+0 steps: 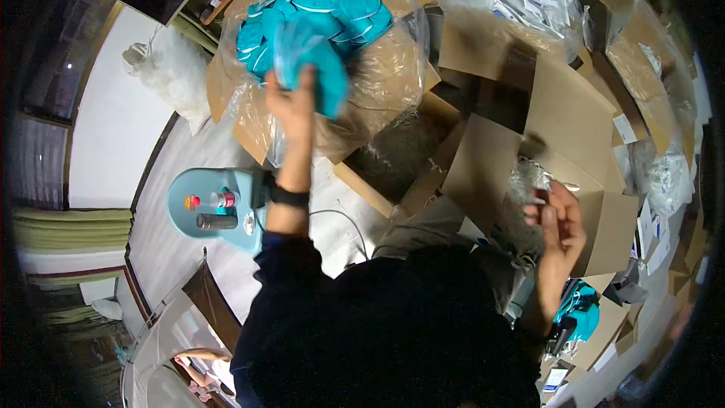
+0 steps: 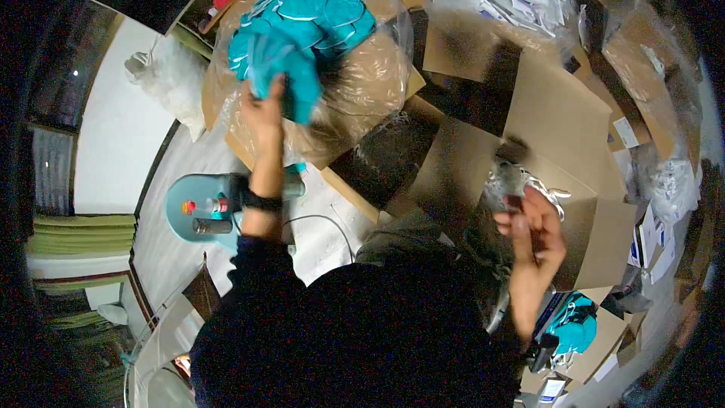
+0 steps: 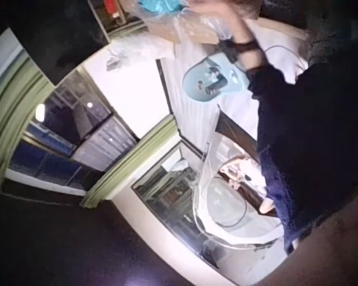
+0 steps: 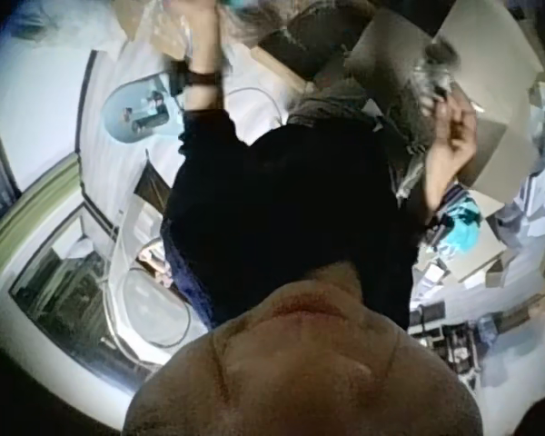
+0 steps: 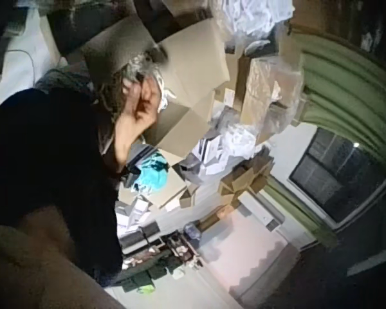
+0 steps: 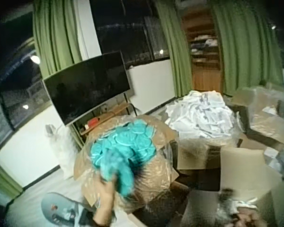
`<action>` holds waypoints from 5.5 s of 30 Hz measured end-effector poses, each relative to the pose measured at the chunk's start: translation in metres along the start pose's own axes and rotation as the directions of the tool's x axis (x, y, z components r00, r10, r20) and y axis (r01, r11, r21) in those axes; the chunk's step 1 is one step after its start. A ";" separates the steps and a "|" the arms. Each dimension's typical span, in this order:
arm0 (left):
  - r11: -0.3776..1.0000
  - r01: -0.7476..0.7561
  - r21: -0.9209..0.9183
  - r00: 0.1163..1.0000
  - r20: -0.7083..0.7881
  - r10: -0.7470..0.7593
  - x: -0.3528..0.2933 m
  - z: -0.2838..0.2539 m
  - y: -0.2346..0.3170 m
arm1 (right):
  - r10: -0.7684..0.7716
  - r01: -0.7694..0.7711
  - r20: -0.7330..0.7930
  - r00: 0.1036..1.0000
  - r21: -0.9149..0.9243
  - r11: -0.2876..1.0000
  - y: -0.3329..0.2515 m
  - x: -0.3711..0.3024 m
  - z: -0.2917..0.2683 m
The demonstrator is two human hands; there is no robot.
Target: The person is packing stacks of green face masks into cardboard boxes.
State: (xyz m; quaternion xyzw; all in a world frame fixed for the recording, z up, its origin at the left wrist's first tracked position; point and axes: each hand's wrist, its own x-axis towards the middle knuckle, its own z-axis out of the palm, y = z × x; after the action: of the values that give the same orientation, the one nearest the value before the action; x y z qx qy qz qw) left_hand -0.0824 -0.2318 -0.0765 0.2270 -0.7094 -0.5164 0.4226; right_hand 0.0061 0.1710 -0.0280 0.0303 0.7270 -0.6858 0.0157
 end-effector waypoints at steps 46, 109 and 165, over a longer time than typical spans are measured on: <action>0.099 -0.745 0.660 0.610 0.733 -0.301 0.165 0.070 -0.143 | 0.254 0.238 0.350 0.901 -0.892 0.384 0.122 0.065 -0.047; 0.770 -0.459 -0.443 0.122 0.827 0.548 -0.210 0.073 0.080 | -0.026 0.599 0.601 0.799 -0.799 -0.050 0.120 0.127 -0.018; 0.834 0.547 -0.064 -0.215 0.953 0.214 -0.233 0.160 0.159 | -0.048 0.253 -0.505 0.862 0.347 0.903 -0.039 0.035 -0.160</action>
State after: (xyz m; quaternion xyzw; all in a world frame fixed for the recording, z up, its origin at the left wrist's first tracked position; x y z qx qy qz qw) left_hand -0.0719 0.0892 -0.0326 -0.2673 -0.5703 -0.7083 -0.3187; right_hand -0.0286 0.3294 0.0180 0.1454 0.5512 -0.7893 -0.2282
